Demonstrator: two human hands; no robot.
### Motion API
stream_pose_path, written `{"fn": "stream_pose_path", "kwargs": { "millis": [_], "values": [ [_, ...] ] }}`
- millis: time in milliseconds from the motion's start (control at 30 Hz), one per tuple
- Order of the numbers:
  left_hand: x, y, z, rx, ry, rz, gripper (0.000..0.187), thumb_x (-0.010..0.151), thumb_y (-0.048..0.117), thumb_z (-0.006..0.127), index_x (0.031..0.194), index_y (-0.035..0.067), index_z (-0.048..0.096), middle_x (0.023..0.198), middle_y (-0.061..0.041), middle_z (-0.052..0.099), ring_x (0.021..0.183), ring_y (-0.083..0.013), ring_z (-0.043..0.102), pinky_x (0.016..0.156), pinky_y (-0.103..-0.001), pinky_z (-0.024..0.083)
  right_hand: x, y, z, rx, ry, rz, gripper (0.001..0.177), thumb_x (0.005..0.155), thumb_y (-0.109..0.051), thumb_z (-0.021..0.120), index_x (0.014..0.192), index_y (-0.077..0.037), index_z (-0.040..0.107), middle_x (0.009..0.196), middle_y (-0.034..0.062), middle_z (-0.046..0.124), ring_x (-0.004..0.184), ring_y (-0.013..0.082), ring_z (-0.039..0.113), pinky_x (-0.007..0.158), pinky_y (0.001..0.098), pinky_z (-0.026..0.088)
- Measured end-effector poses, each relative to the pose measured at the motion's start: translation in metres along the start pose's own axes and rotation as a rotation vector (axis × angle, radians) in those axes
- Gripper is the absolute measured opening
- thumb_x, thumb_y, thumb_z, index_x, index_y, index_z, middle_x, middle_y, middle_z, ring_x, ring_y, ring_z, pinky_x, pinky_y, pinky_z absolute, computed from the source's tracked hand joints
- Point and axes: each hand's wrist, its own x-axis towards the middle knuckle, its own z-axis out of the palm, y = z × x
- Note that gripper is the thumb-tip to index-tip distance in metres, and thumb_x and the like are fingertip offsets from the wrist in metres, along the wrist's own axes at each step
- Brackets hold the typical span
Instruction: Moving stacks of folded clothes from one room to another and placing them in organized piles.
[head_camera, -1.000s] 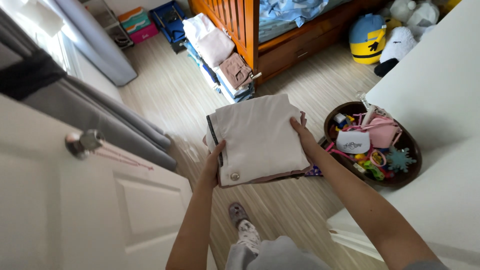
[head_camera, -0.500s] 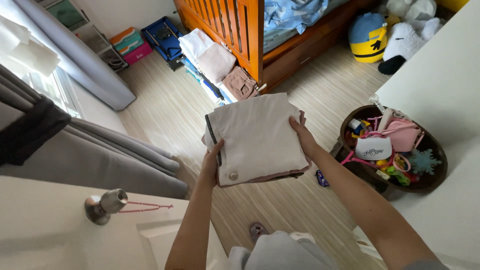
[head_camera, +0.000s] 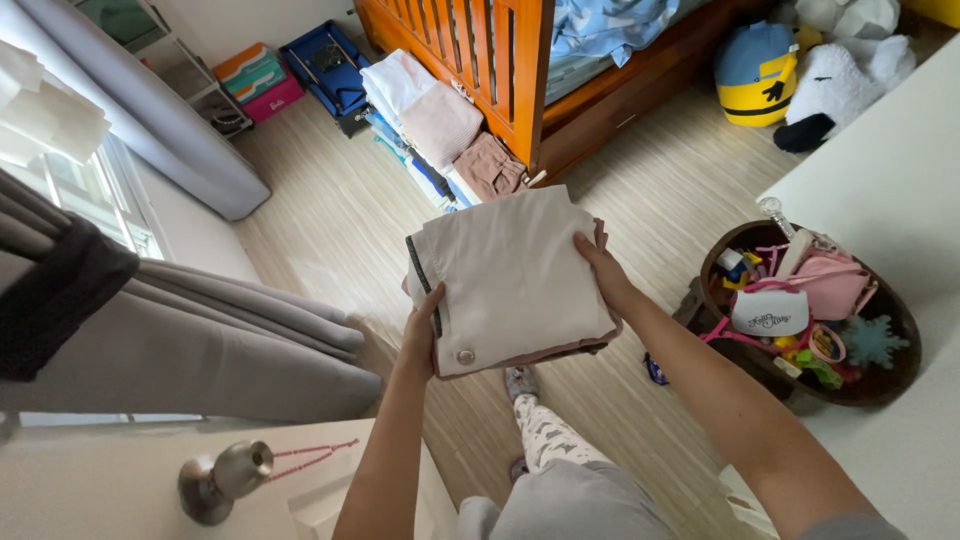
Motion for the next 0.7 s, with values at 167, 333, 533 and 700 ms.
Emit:
{"fn": "stream_pose_path", "kwargs": {
  "millis": [167,333,533,700],
  "values": [
    [0.043,0.020,-0.001,-0.042,-0.032,0.027,0.077,0.087,0.041,0.071,0.147,0.001,0.045,0.126,-0.020,0.066,0.102,-0.0280,0.072,0.082,-0.039,0.062,0.058,-0.009,-0.001,-0.036,-0.001,-0.034,0.113,0.088,-0.061,0.059,0.162,-0.020,-0.016,0.168,0.0146,0.006,0.145,0.0252,0.041,0.109,0.0392,0.048],
    [0.077,0.061,0.011,-0.046,-0.045,0.049,0.077,0.085,0.040,0.071,0.147,0.003,0.045,0.127,-0.017,0.066,0.102,-0.0263,0.072,0.083,-0.039,0.063,0.090,-0.052,0.021,-0.047,0.001,-0.073,0.112,0.089,-0.059,0.059,0.161,-0.021,-0.019,0.166,0.0102,0.011,0.144,0.0238,0.041,0.111,0.0391,0.046],
    [0.137,0.104,0.020,-0.034,-0.031,0.055,0.078,0.086,0.041,0.071,0.148,0.001,0.046,0.126,-0.020,0.066,0.102,-0.0287,0.072,0.083,-0.040,0.062,0.141,-0.101,0.039,-0.042,-0.046,-0.066,0.105,0.089,-0.059,0.058,0.163,-0.019,-0.005,0.156,0.0173,0.039,0.135,0.0279,0.053,0.107,0.0388,0.050],
    [0.179,0.138,0.032,-0.011,-0.031,0.064,0.079,0.085,0.042,0.070,0.149,0.004,0.044,0.129,-0.018,0.066,0.105,-0.0284,0.071,0.086,-0.040,0.061,0.175,-0.137,0.054,-0.056,-0.067,-0.136,0.094,0.087,-0.058,0.058,0.160,-0.018,0.013,0.148,0.0193,0.047,0.128,0.0275,0.057,0.101,0.0385,0.051]
  ]
}}
